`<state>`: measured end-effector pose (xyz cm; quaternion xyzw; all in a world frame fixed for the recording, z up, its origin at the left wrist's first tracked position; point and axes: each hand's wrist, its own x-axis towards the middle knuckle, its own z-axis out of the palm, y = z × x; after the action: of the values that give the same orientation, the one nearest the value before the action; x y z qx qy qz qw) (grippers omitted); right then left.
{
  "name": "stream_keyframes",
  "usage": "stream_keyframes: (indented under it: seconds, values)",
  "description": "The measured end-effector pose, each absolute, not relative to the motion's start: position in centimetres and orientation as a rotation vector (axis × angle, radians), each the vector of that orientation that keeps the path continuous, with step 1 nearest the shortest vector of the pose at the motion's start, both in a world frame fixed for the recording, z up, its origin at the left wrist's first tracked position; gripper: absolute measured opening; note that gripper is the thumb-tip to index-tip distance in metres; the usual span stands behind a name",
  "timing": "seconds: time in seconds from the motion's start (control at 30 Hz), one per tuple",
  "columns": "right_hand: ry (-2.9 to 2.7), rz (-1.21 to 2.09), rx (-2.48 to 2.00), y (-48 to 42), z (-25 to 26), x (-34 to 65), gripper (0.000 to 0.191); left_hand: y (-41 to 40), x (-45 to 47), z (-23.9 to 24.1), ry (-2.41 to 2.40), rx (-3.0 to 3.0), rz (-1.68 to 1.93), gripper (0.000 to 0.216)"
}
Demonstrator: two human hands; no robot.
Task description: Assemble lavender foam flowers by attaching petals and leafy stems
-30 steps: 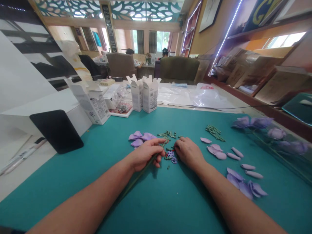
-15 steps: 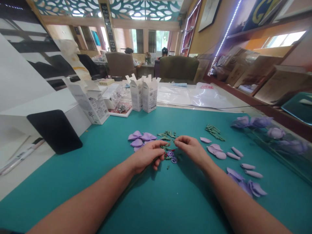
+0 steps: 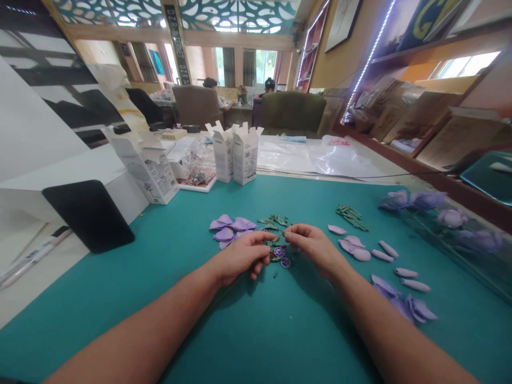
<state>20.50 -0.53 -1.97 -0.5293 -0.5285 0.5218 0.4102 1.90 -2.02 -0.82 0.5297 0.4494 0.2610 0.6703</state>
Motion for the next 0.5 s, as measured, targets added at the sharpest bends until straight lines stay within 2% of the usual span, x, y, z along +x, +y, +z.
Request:
stream_keyframes:
  seconds: [0.5]
  values:
    - [-1.372, 1.399, -1.287, -0.96, -2.12, 19.91, 0.025, -2.20, 1.96, -0.90, 1.060, 1.204, 0.617, 0.027]
